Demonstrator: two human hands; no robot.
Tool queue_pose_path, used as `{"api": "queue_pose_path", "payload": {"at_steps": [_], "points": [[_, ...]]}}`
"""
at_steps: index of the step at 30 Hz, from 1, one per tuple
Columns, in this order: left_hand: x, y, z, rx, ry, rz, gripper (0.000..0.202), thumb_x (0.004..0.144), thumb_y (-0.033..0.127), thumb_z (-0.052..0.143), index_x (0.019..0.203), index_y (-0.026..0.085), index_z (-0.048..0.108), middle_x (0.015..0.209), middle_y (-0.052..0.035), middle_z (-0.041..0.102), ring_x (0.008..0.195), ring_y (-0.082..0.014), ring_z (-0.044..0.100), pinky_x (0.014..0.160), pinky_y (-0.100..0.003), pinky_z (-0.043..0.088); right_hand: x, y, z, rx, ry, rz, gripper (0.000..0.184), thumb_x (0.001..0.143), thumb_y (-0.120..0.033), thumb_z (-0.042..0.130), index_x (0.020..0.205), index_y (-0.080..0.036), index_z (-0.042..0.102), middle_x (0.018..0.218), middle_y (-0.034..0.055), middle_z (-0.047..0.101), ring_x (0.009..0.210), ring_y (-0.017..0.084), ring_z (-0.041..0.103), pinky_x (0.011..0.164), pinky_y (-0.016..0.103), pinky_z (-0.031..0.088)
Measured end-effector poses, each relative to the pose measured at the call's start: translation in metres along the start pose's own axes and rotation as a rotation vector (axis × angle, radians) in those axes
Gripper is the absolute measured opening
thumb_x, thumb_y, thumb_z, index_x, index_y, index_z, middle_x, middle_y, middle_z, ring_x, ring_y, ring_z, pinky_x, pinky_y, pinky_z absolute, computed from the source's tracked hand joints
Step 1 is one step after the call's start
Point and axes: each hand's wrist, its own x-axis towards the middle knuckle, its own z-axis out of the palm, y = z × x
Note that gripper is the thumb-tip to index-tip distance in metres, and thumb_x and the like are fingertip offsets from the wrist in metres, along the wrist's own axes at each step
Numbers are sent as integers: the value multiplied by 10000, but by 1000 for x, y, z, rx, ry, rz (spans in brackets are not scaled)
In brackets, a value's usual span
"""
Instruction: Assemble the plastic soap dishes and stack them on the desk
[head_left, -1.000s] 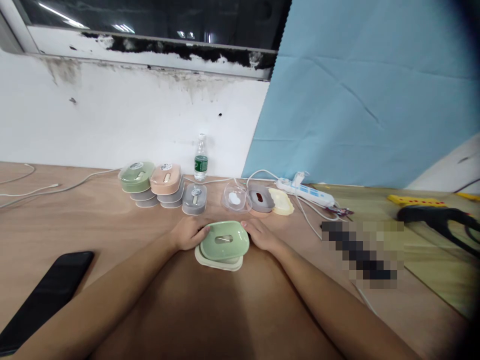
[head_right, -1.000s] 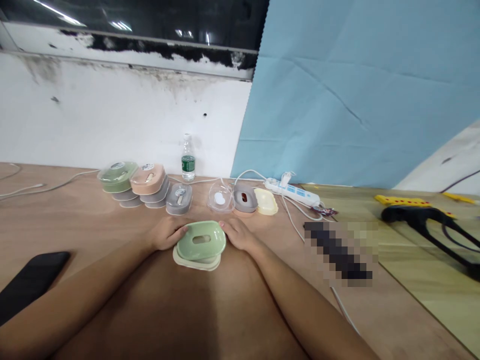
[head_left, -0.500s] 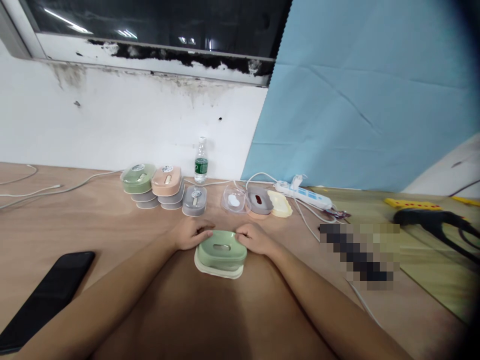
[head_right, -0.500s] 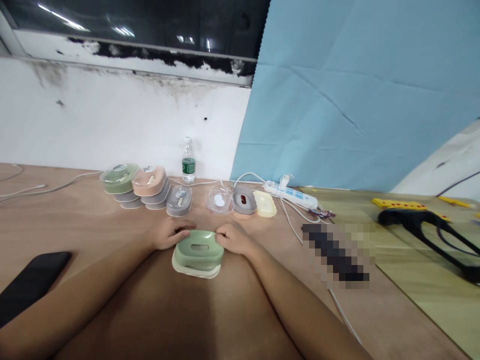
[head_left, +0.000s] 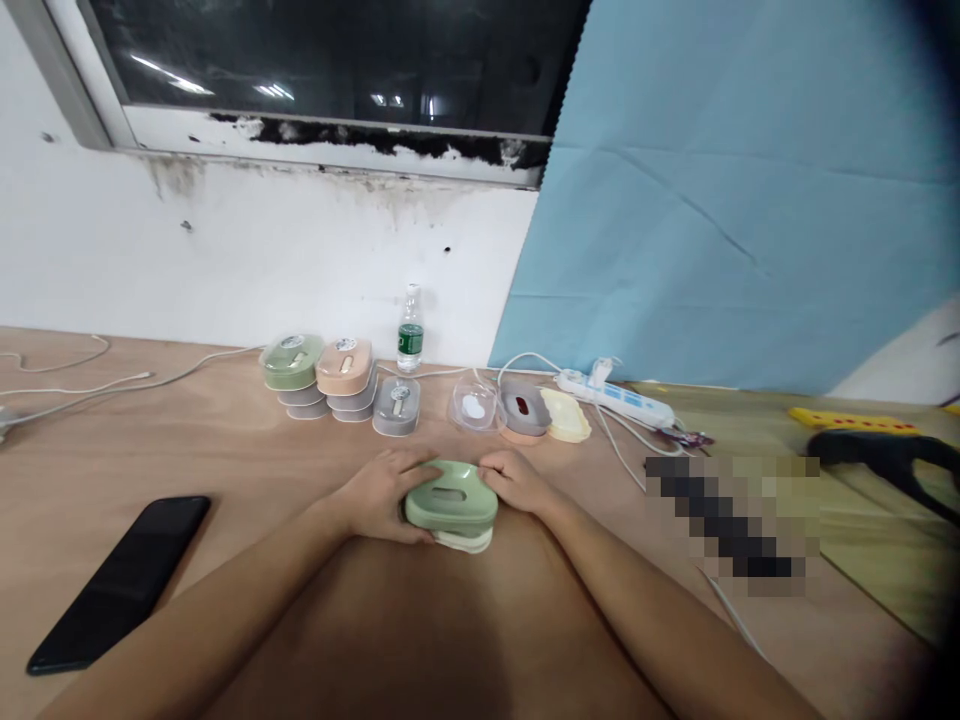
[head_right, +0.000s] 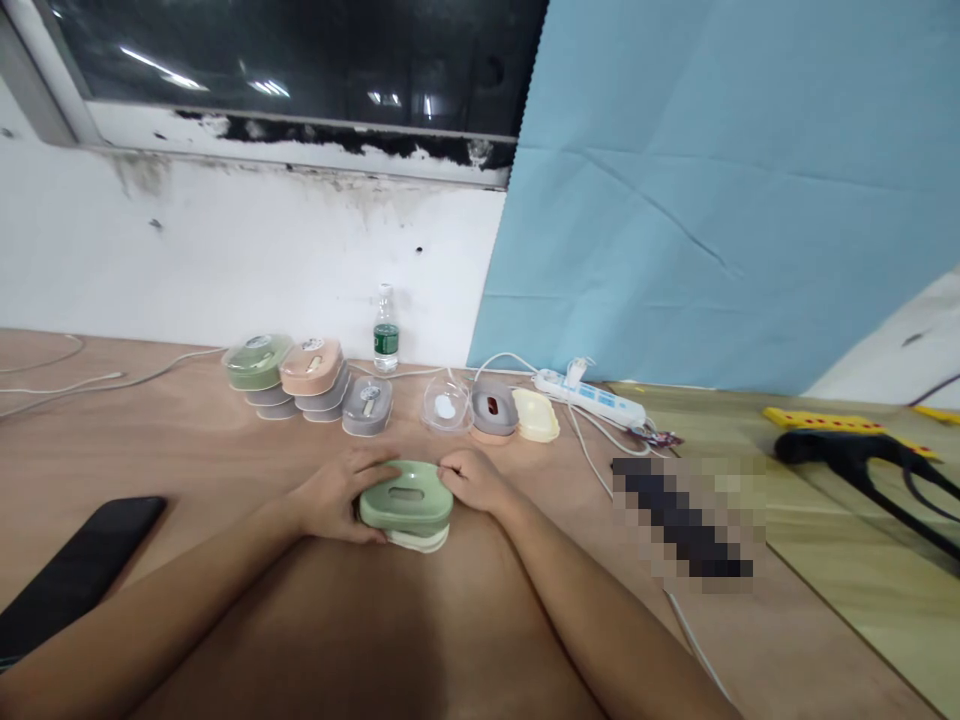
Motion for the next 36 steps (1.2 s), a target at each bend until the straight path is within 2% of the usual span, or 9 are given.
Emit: {"api": "queue_pose_path", "payload": {"at_steps": [3,8,14,20,23,25,29,33,36], "points": [[4,0,3,-1,1,-13,674,682,550,675,1265,242,534,1403,-132,455,1235,-301,488,1024,-437,394,-2,-1,-1,-53,76,-94,368,834,-316,435,508,-181,329,490,-50,311,488,82,329,509,238,207],[3,-3,5,-14,5,-34,788,648,464,704,1357,240,441,1467,-128,375,1285,-298,442,1054,-426,381,-3,-6,-2,-217,111,-226,360,820,-360,480,517,-181,402,484,-38,384,500,91,341,535,249,221],[3,-4,7,-49,-46,-84,838,637,489,721,1377,240,415,1482,-144,353,1288,-317,440,1050,-452,385,-2,-10,-8,-304,21,-142,345,837,-354,470,539,-180,475,518,-8,499,520,104,375,542,259,212],[5,0,2,-62,-74,-73,853,675,486,708,1415,244,358,1485,-150,344,1301,-328,420,1051,-470,372,-4,-9,-8,-333,-36,-111,240,750,-311,567,549,-181,560,538,-5,566,514,105,410,529,255,215],[6,-2,0,-36,-116,-80,817,748,575,627,1435,241,334,1504,-163,304,1313,-349,400,1051,-497,358,-4,-8,-2,-365,56,-96,301,786,-381,574,560,-183,579,547,4,588,526,112,450,532,256,241],[6,-4,1,-12,-92,-106,777,793,593,569,1438,236,325,1501,-166,308,1315,-347,396,1045,-502,361,-3,-7,1,-366,204,-53,321,830,-405,543,606,-185,609,576,15,611,556,122,495,561,254,293],[6,-9,6,36,-2,-189,811,780,638,557,1425,197,336,1444,-179,390,1290,-346,412,1029,-509,367,-2,-3,0,-293,521,101,259,859,-380,522,927,-179,668,601,2,617,556,131,534,611,251,379],[6,-12,5,69,25,-237,785,771,660,552,1389,201,394,1396,-174,445,1262,-352,427,1009,-524,363,2,5,-4,-237,524,215,437,829,-365,556,1225,-178,557,617,-25,604,577,151,563,612,258,405],[6,-12,1,82,42,-220,799,764,667,557,1389,199,389,1417,-175,418,1292,-357,381,1038,-534,314,5,11,-4,-199,474,275,339,817,-360,566,1113,-202,614,672,-11,638,622,161,592,621,261,412]]}}
